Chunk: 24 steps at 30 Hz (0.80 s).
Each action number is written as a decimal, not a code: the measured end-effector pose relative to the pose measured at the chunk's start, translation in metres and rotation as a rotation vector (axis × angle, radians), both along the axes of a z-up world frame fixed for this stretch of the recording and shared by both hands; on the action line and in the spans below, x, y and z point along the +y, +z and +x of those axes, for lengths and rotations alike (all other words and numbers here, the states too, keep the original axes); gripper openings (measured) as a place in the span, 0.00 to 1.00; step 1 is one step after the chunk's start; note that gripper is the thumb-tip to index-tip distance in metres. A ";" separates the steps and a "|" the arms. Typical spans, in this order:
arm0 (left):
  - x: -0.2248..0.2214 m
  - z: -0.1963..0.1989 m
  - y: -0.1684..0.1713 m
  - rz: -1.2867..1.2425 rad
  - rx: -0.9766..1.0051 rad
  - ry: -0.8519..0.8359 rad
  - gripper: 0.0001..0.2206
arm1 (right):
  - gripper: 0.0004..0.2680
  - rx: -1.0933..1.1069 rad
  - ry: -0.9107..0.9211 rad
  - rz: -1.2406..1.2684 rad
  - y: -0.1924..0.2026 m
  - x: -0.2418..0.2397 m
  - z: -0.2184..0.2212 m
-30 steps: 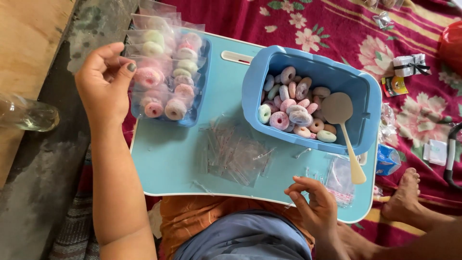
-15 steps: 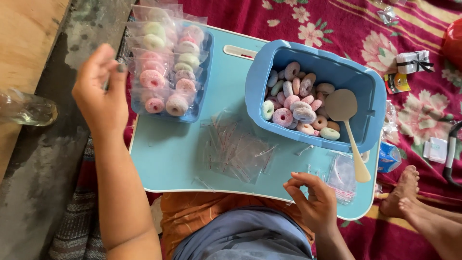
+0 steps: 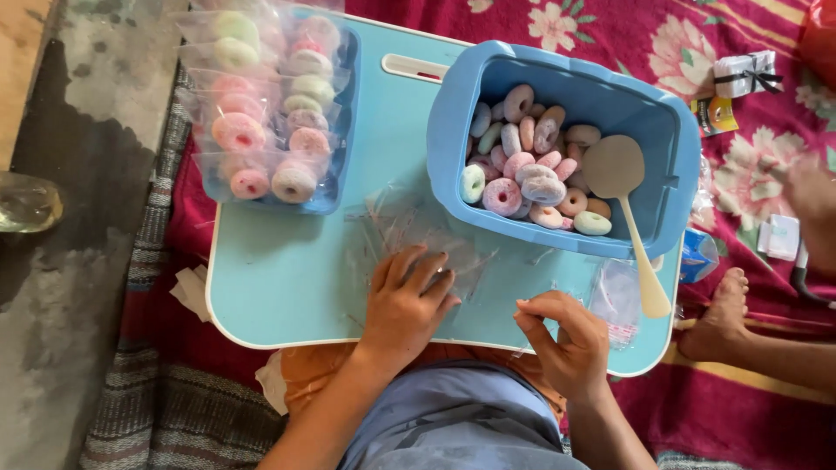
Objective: Packing small donut-shaped items into individual plastic bags using a spoon and hands.
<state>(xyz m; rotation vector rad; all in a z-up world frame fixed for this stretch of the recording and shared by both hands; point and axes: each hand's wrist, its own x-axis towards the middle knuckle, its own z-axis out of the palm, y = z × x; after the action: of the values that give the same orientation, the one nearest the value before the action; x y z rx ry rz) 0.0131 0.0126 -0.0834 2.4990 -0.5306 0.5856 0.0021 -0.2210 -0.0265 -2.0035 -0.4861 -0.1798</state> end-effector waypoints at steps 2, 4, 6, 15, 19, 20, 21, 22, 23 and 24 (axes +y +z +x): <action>0.001 0.003 0.002 -0.020 -0.065 0.006 0.13 | 0.06 0.023 -0.026 -0.022 -0.004 -0.003 0.000; 0.004 0.003 0.004 -0.065 -0.035 -0.024 0.09 | 0.05 0.010 -0.040 -0.076 -0.008 -0.001 -0.001; 0.006 0.004 0.013 -0.108 -0.008 -0.054 0.06 | 0.05 -0.005 -0.055 -0.129 -0.010 0.001 -0.002; 0.000 -0.003 0.041 -0.460 0.303 -0.344 0.06 | 0.16 -0.096 0.136 -0.333 0.000 0.008 0.006; 0.001 -0.002 0.047 -0.625 0.469 -0.387 0.09 | 0.06 -0.053 0.110 -0.277 0.009 0.008 0.005; 0.002 -0.003 0.048 -0.641 0.506 -0.394 0.10 | 0.05 -0.034 0.097 -0.257 0.011 0.009 0.006; 0.002 -0.001 0.050 -0.640 0.506 -0.395 0.10 | 0.05 -0.035 0.096 -0.256 0.010 0.008 0.005; 0.003 -0.001 0.052 -0.675 0.535 -0.394 0.14 | 0.04 -0.028 0.066 -0.234 0.008 0.007 0.005; 0.004 0.000 0.054 -0.710 0.565 -0.392 0.18 | 0.03 -0.022 0.036 -0.211 0.006 0.006 0.004; 0.006 -0.001 0.054 -0.706 0.568 -0.395 0.18 | 0.03 -0.021 0.032 -0.207 0.003 0.004 0.003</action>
<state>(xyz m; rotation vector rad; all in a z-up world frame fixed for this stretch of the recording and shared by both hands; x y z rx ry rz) 0.0119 0.0188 -0.0294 1.7057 -0.4655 -0.0997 0.0049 -0.2172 -0.0233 -2.1963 -0.5687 -0.1349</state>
